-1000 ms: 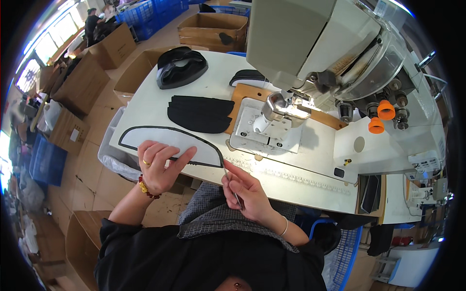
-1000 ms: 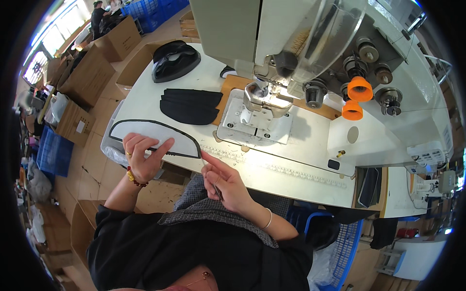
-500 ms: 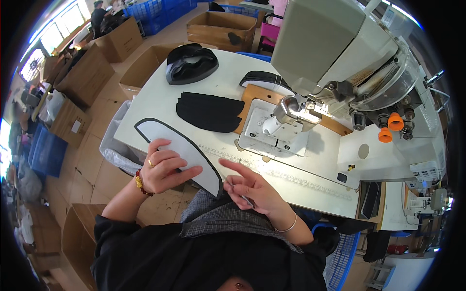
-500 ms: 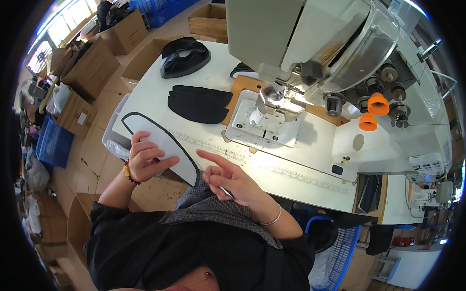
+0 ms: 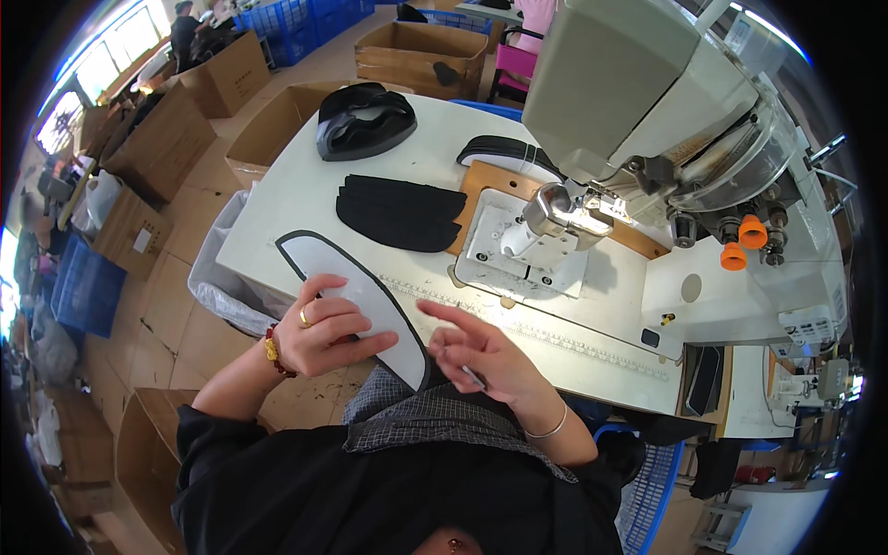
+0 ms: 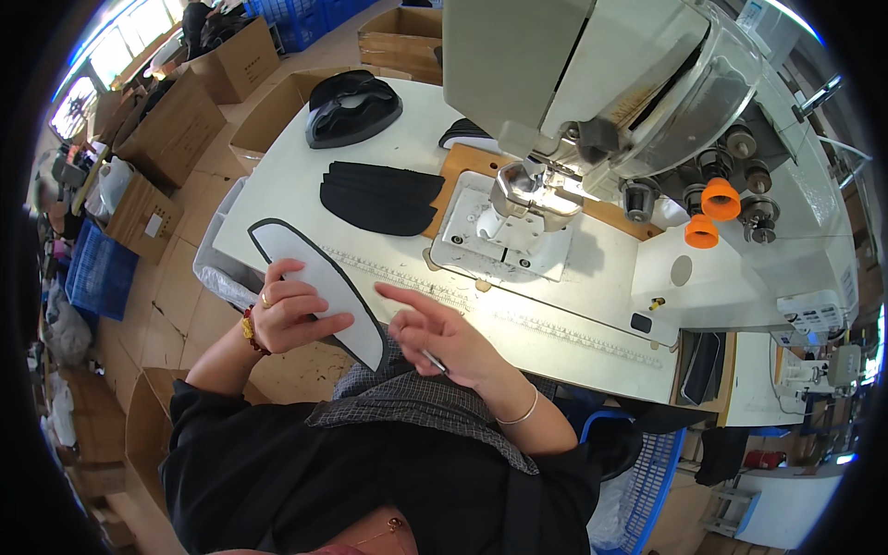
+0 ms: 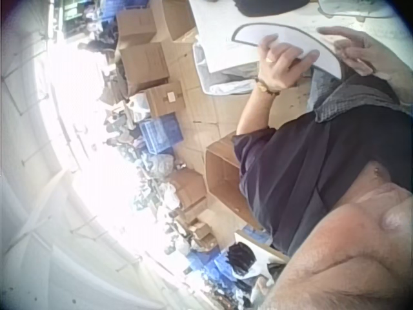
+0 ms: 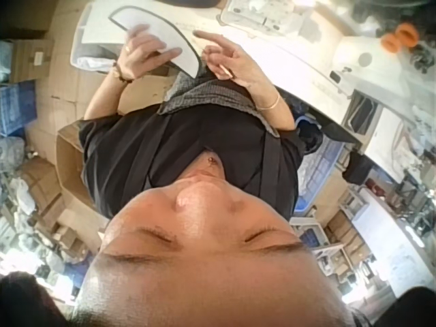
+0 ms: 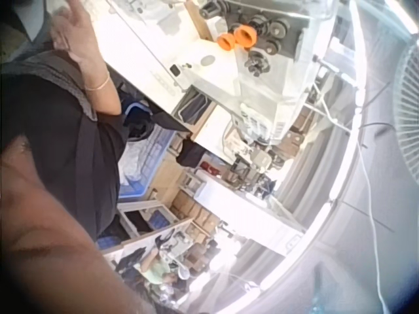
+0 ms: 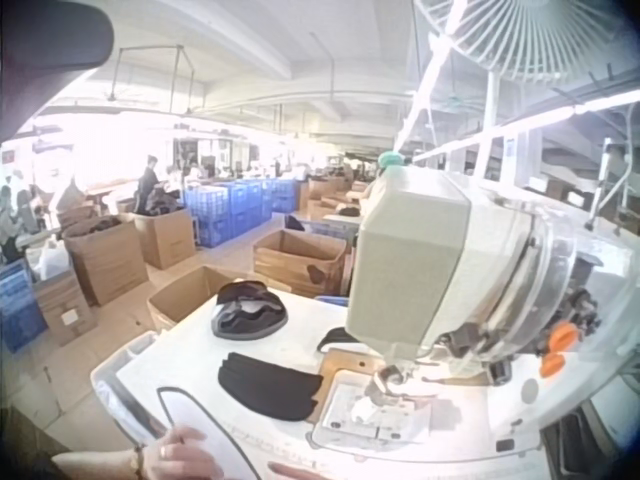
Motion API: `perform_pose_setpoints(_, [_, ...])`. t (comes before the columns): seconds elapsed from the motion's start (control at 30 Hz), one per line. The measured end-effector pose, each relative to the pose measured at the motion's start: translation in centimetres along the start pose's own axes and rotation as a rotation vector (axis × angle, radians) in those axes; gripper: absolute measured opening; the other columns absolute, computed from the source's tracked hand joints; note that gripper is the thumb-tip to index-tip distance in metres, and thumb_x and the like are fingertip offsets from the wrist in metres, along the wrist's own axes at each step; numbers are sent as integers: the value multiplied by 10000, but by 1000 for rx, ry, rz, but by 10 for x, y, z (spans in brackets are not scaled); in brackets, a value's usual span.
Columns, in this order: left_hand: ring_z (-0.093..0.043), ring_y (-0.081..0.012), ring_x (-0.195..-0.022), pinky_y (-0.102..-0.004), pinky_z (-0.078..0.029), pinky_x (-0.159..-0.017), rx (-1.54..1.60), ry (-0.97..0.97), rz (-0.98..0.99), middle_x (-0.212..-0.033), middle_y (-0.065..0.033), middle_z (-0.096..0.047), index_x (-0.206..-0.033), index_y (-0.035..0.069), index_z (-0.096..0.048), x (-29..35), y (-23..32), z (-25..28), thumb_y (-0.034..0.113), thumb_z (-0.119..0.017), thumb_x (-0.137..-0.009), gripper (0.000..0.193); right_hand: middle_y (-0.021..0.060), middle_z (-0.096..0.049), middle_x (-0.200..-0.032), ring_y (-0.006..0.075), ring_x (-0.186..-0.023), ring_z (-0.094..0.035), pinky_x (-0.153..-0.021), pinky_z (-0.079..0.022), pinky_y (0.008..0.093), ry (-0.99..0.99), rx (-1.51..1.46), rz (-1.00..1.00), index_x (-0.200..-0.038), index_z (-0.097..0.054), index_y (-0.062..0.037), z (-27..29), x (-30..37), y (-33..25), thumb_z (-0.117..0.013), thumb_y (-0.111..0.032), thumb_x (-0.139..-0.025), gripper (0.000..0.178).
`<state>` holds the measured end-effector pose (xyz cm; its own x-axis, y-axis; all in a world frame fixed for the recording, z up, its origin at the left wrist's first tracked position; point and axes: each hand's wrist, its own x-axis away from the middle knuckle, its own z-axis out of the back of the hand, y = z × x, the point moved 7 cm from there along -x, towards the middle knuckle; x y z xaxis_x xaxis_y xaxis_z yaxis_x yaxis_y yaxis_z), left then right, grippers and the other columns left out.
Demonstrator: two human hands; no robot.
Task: The person sews fabric components together using a sewing machine, trims threads with snips, and sews additional fabric pieces together.
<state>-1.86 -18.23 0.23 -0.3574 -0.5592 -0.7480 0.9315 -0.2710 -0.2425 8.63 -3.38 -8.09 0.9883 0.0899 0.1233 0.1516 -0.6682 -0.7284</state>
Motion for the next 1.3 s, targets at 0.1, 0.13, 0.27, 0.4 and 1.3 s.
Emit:
perform_pose_setpoints(0.1, [-514, -158, -907, -455, -467, -912, 28, -52, -12, -938, 22, -505, -907, 233, -796, 2, 5, -4, 140, -851, -588, 337, -4, -502, -936, 37, -627, -437, -487, -346, 169, -56, 53, -24, -1474, -417, -58, -5, -3, 3, -559, -55, -972, 522])
perform_pose_setpoints(0.13, [-515, -159, -907, -457, -469, -907, 26, -44, -11, -937, 20, -508, -902, 229, -796, 3, 6, -4, 141, -852, -587, 332, -4, -496, -932, 37, -626, -439, -487, -353, 168, 9, 72, 2, -1478, -410, -58, 2, -5, -1, -562, -58, -970, 530])
perform_pose_setpoints(0.27, [-519, -159, -907, -457, -476, -894, 22, -27, -3, -937, 18, -516, -890, 222, -794, 0, 4, -2, 141, -857, -586, 321, -11, -494, -927, 31, -626, -440, -484, -352, 168, -12, 99, -7, -1467, -424, -54, -3, 0, 2, -572, -71, -970, 519])
perform_pose_setpoints(0.4, [-520, -159, -906, -454, -477, -891, -3, -33, -17, -932, 17, -518, -890, 222, -794, 1, 6, -4, 137, -858, -585, 323, -10, -499, -941, 28, -624, -426, -483, -344, 166, 24, 101, -4, -1458, -436, -48, 3, -2, 3, -560, -80, -976, 499])
perform_pose_setpoints(1.3, [-535, -144, -902, -415, -521, -870, 145, -17, -76, -921, 22, -541, -961, 192, -789, -8, 23, -12, 130, -791, -625, 342, 25, -500, -950, 45, -596, -424, -464, -324, 168, -110, 109, -19, -1507, -354, -58, -7, -4, -8, -557, -69, -972, 572])
